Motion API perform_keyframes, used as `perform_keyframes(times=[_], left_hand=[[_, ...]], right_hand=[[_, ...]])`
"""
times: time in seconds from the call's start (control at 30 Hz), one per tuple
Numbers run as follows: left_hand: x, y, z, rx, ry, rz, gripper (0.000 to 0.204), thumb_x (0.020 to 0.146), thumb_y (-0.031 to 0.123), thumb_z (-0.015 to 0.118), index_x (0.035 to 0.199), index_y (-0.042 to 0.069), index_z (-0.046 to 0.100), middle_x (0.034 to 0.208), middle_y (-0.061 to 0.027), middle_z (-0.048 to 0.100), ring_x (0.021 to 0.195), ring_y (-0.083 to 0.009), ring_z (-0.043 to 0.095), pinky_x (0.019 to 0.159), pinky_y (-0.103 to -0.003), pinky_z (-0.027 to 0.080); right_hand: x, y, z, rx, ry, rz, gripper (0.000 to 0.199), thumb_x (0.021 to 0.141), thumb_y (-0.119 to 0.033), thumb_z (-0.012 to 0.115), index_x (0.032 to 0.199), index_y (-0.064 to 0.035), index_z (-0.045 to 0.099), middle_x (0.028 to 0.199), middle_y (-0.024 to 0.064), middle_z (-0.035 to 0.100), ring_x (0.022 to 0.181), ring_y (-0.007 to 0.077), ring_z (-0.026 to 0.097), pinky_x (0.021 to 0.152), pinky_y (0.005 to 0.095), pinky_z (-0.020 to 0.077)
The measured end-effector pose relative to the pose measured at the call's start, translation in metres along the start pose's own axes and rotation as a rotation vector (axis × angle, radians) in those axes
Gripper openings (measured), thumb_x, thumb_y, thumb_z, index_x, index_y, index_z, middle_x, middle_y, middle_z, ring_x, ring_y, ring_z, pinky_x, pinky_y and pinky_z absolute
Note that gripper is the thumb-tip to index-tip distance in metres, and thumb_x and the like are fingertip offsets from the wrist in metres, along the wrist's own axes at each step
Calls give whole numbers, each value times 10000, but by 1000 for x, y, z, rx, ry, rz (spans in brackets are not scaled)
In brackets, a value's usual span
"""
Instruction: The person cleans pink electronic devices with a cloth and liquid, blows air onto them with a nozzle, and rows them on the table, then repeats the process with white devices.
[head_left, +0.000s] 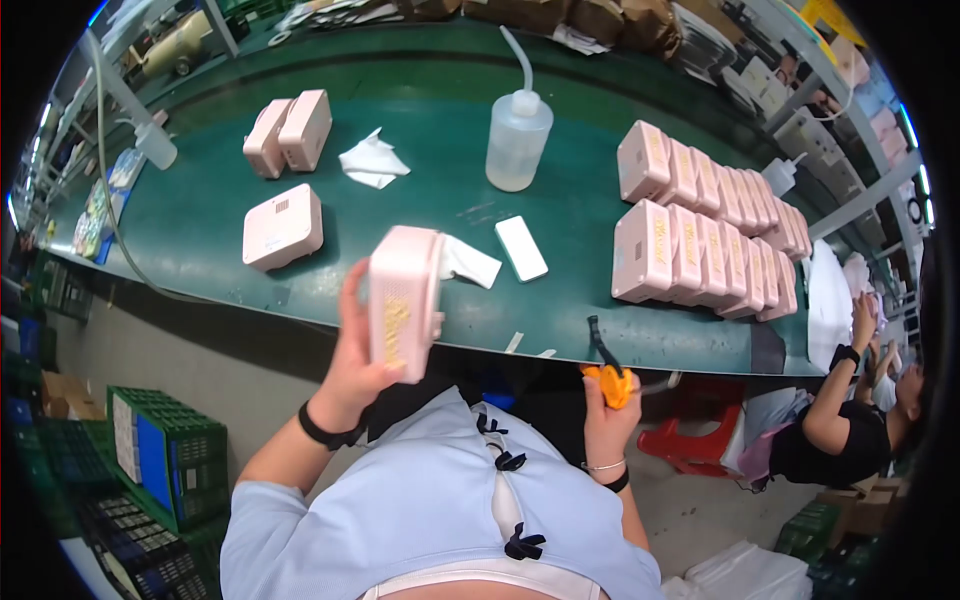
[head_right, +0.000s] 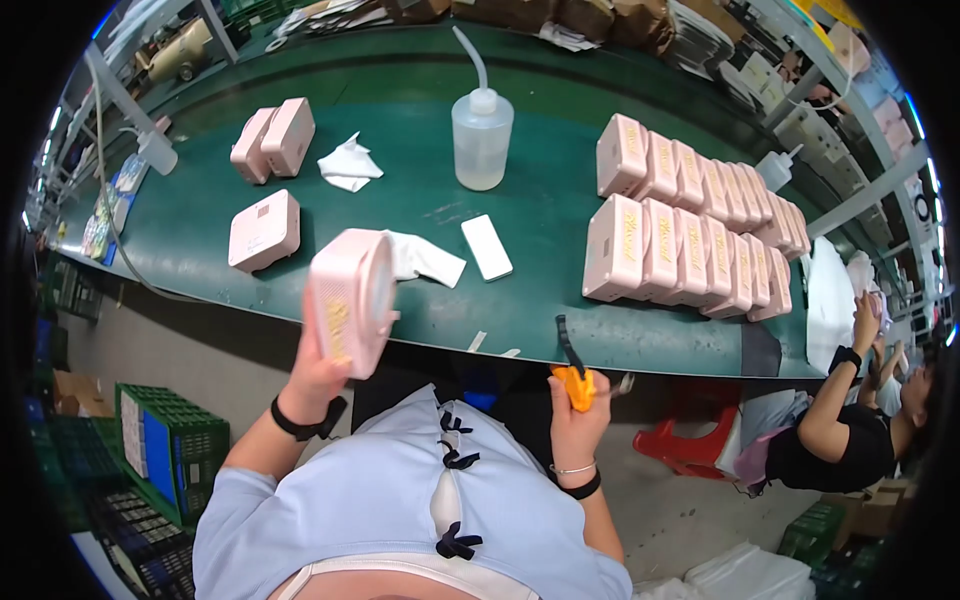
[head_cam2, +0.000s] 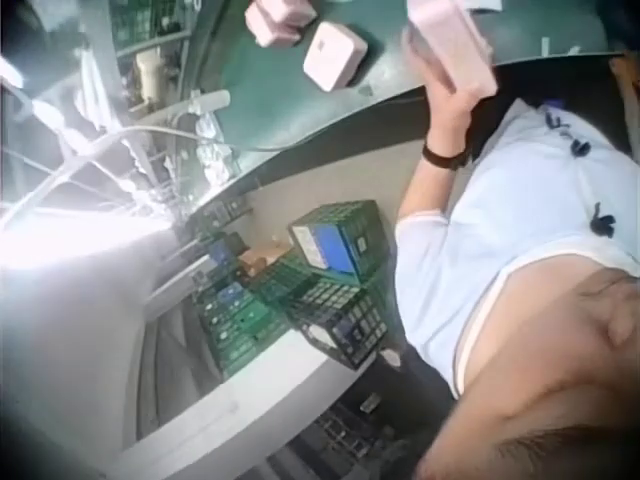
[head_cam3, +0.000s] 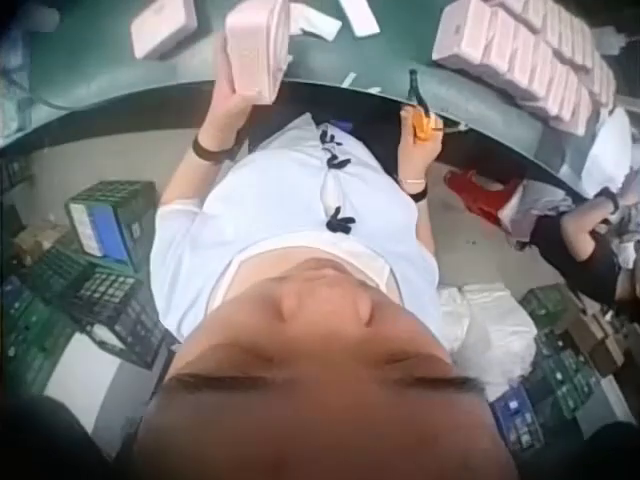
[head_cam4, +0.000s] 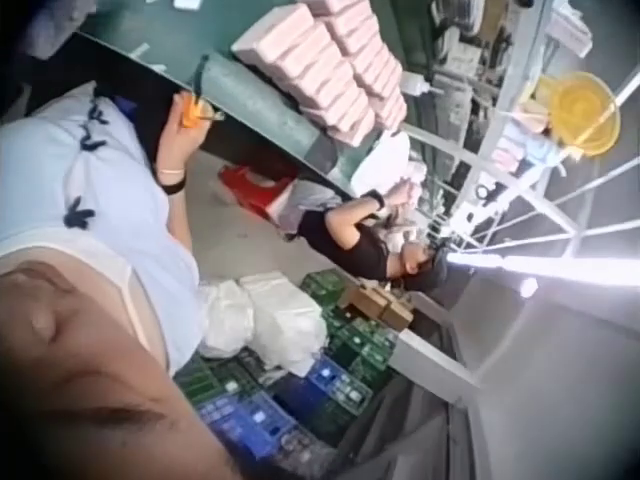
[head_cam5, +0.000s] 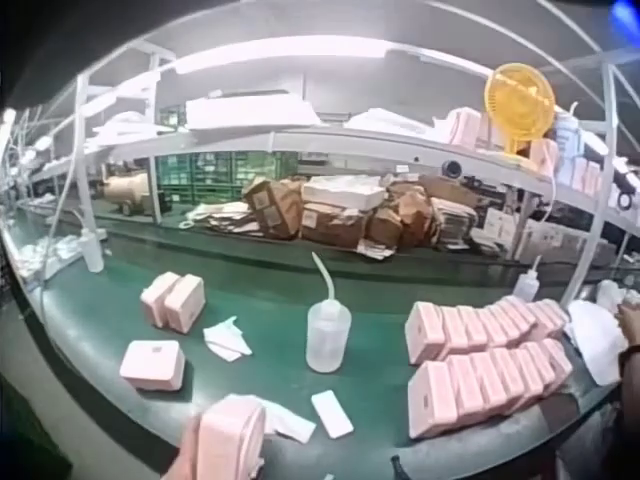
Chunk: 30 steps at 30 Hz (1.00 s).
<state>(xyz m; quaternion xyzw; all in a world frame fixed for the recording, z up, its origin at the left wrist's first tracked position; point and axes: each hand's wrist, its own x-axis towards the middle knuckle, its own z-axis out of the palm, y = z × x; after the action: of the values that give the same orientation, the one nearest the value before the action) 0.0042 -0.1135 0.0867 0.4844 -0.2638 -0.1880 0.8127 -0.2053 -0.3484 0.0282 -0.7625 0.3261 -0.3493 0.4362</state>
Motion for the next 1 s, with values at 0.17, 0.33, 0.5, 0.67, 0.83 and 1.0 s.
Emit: perform_keyframes(times=[0.17,0.33,0.5,0.67,0.83,1.0], left_hand=[[37,-42,32,-301,-243,-343,1115,703,211,796,1547,108,74,1436,-141,413,1320,-310,464,1101,-457,390],[50,-55,62,-451,-305,-510,1001,712,183,777,1518,62,197,1437,-146,423,1334,-292,456,1131,-437,356],[63,-50,98,-498,-470,-507,936,712,202,790,1482,26,289,1421,-139,455,1336,-266,455,1136,-423,352],[71,-19,138,-456,-649,-554,937,714,232,816,1468,8,307,1419,-146,469,1346,-254,443,1150,-407,326],[65,-15,155,-428,-678,-440,1150,718,199,857,1548,88,69,1475,-166,398,1365,-274,424,1147,-426,317],[71,-27,151,-440,-735,-495,1328,726,160,876,1544,191,-170,1499,-192,342,1390,-312,394,1142,-447,315]], right_hand=[[-12,47,-11,-67,-261,218,234,858,-79,749,1024,23,618,956,101,653,769,173,623,723,296,510],[-4,-16,-54,-72,-910,524,240,857,-84,738,1041,40,647,1005,105,668,818,114,663,701,255,542],[24,-134,-61,-203,-427,-506,577,770,-110,802,1273,23,552,1250,190,601,1063,314,641,849,353,551],[52,-155,-39,-635,-130,-739,722,720,-83,824,1342,54,483,1293,235,575,1144,422,604,905,419,537],[62,-140,-64,-411,-113,-760,753,698,-79,832,1341,81,476,1287,261,582,1138,394,626,911,408,532],[60,-127,-77,-285,-75,-609,757,699,-55,820,1353,88,467,1275,262,595,1127,359,643,927,393,526]])
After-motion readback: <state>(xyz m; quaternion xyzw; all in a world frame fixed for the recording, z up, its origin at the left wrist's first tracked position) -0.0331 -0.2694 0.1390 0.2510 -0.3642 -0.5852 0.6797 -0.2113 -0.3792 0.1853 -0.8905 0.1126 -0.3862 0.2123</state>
